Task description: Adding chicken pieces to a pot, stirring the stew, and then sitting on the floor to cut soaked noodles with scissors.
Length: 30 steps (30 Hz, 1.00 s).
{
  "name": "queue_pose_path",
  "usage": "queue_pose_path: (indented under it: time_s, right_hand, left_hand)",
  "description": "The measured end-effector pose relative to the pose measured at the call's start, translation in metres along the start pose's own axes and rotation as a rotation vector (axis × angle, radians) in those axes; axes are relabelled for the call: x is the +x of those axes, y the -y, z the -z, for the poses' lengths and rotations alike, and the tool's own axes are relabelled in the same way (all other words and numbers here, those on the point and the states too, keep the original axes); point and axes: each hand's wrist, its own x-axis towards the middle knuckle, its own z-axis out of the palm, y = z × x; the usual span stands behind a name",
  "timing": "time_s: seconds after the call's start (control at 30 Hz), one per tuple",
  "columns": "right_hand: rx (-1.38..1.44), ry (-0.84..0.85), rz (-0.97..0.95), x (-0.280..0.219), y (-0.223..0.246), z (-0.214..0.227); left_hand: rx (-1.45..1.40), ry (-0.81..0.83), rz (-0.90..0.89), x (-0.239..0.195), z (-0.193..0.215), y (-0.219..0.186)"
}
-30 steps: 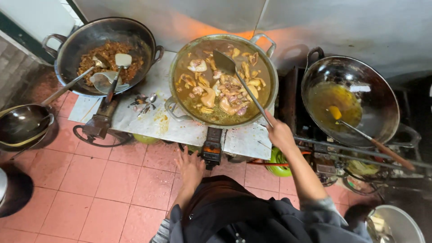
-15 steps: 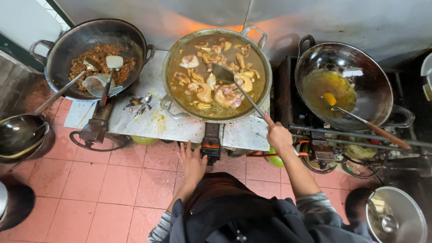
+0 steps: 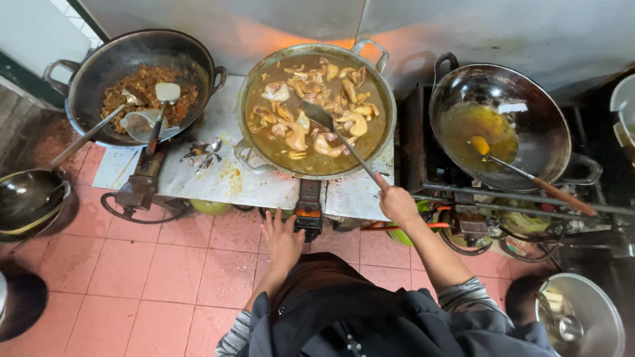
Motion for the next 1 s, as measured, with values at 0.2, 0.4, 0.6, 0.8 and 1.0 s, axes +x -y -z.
queue_pose_path:
  time_s: [0.2, 0.4, 0.6, 0.8, 1.0]
  right_hand:
    - [0.000, -0.029, 0.074, -0.026, 0.004, 0.002]
    - [-0.009, -0.025, 0.013, -0.044, 0.008, 0.035]
    - [0.065, -0.104, -0.037, -0.038, 0.009, 0.044]
    - [0.106, -0.135, 0.009, -0.023, 0.018, 0.035]
    - [0.078, -0.127, 0.025, -0.019, 0.029, 0.041]
  left_hand:
    - [-0.001, 0.046, -0.048, 0.005, -0.001, -0.009]
    - [-0.024, 0.049, -0.063, 0.009, -0.002, -0.017]
    - [-0.031, 0.049, -0.024, 0.007, -0.001, -0.011]
    - [-0.006, 0.031, 0.003, 0.008, -0.005, -0.005]
    - [0.004, 0.058, 0.017, 0.010, -0.001, -0.007]
